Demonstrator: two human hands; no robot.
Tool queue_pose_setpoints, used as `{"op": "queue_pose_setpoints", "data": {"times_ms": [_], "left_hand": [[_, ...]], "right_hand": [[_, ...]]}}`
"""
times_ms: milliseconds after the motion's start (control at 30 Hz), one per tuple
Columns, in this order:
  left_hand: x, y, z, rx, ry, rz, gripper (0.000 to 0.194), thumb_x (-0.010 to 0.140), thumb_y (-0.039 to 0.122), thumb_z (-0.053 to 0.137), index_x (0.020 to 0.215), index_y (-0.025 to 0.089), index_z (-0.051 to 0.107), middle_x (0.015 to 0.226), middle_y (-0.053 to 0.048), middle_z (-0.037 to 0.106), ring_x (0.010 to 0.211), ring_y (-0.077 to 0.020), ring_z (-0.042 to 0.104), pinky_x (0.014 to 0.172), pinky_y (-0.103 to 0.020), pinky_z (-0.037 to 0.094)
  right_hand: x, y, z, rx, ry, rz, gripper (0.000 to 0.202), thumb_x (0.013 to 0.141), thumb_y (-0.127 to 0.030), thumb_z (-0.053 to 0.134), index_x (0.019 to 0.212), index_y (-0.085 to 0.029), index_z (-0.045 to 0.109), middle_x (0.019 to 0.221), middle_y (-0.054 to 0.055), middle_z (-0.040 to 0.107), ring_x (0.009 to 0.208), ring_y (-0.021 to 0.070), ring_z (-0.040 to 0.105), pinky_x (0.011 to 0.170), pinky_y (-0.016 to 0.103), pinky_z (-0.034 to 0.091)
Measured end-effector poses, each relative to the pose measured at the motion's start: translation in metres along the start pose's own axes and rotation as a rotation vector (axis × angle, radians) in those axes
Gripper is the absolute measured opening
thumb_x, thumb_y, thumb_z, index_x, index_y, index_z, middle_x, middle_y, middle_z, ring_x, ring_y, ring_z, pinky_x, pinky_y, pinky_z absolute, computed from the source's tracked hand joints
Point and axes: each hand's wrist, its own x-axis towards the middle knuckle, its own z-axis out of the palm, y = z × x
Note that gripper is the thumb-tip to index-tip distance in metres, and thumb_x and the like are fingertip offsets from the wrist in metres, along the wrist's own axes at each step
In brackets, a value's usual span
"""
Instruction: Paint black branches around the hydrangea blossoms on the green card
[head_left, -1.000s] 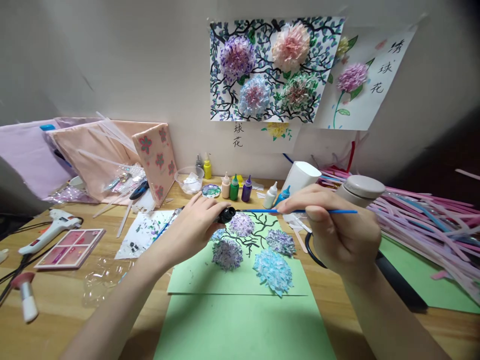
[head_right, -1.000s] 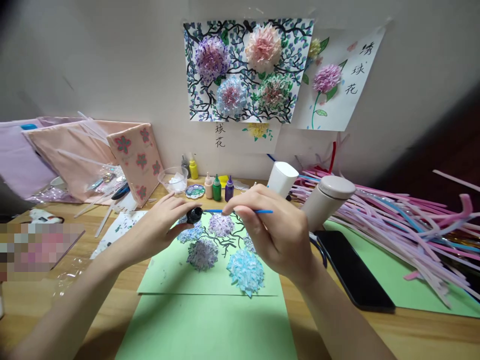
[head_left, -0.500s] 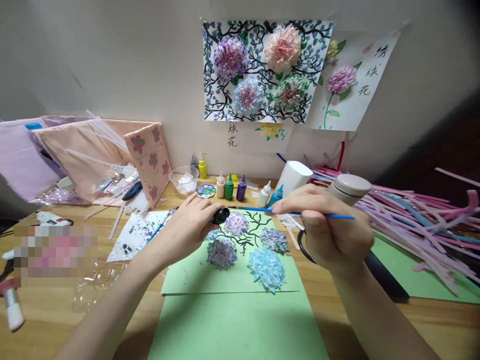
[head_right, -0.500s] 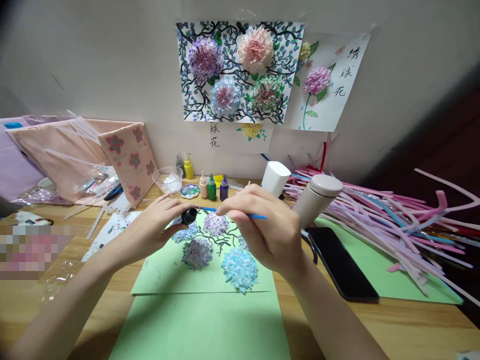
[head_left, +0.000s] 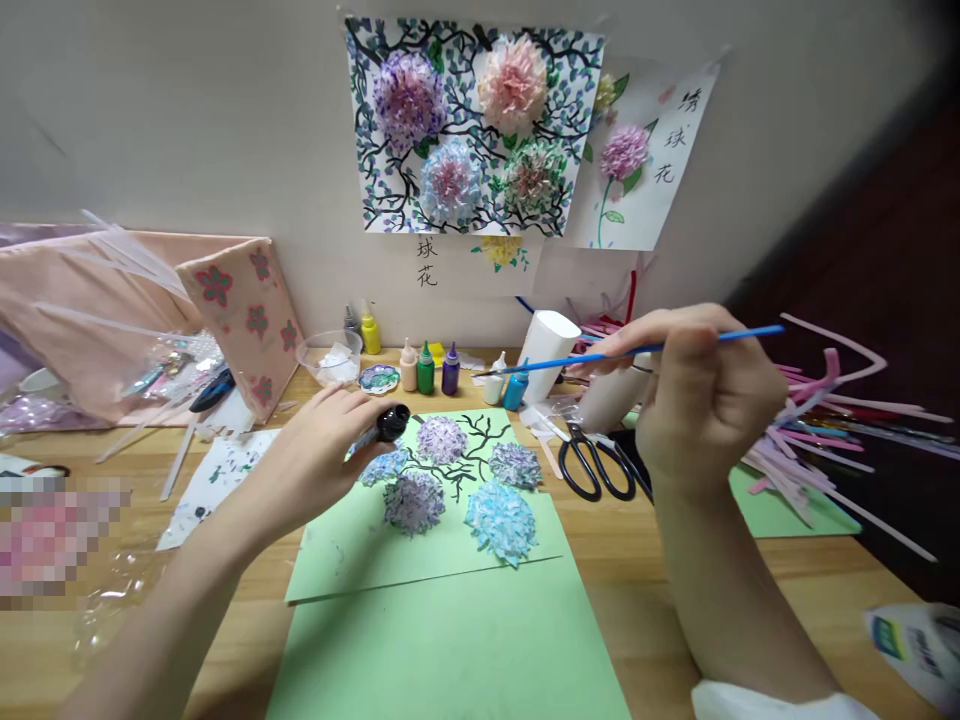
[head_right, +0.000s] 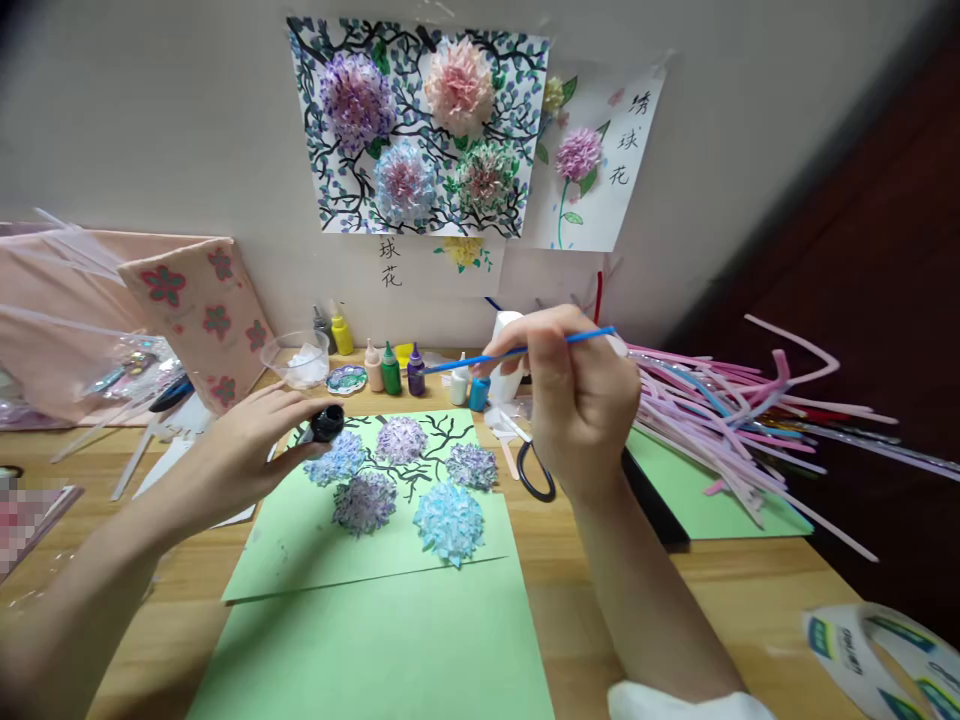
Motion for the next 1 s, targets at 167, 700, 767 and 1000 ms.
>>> {"op": "queue_pose_setpoints", "data": {"times_ms": [167,700,767,1000], "left_hand": [[0.000,-0.007,-0.007,-0.007,0.030,-0.007,0.029,0.085,0.039,0.050,0.108,0.022,0.056,0.099,-0.007,0.062,0.093,-0.0247,0.055,0.081,-0.042,0.043],[-0.002,-0.012,-0.006,0.013,0.020,-0.033,0.028,0.082,0.042,0.053,0.104,0.025,0.057,0.094,-0.006,0.063,0.090,-0.0260,0.054,0.074,-0.041,0.044],[-0.002,-0.011,-0.007,0.020,0.019,-0.032,0.028,0.082,0.042,0.053,0.104,0.025,0.057,0.094,-0.006,0.063,0.091,-0.0263,0.054,0.074,-0.042,0.044],[-0.002,-0.009,-0.008,0.020,0.033,-0.013,0.028,0.083,0.041,0.052,0.107,0.026,0.055,0.097,-0.006,0.063,0.091,-0.0250,0.056,0.082,-0.047,0.044]], "right_hand": [[-0.014,0.044,-0.013,-0.221,-0.177,0.134,0.023,0.089,-0.030,0.050,0.073,-0.019,0.062,0.062,-0.002,0.063,0.052,0.0102,0.056,0.050,0.022,0.042],[-0.062,0.103,0.004,-0.335,-0.555,0.181,0.033,0.093,-0.035,0.039,0.074,-0.018,0.061,0.072,0.006,0.065,0.069,0.0175,0.060,0.067,0.028,0.044],[-0.065,0.105,0.005,-0.348,-0.564,0.181,0.033,0.093,-0.036,0.039,0.075,-0.018,0.061,0.071,0.006,0.064,0.069,0.0178,0.060,0.066,0.029,0.044],[-0.068,0.108,0.007,-0.393,-0.546,0.124,0.032,0.093,-0.036,0.039,0.077,-0.018,0.061,0.070,0.006,0.064,0.069,0.0193,0.060,0.065,0.030,0.043]]}}
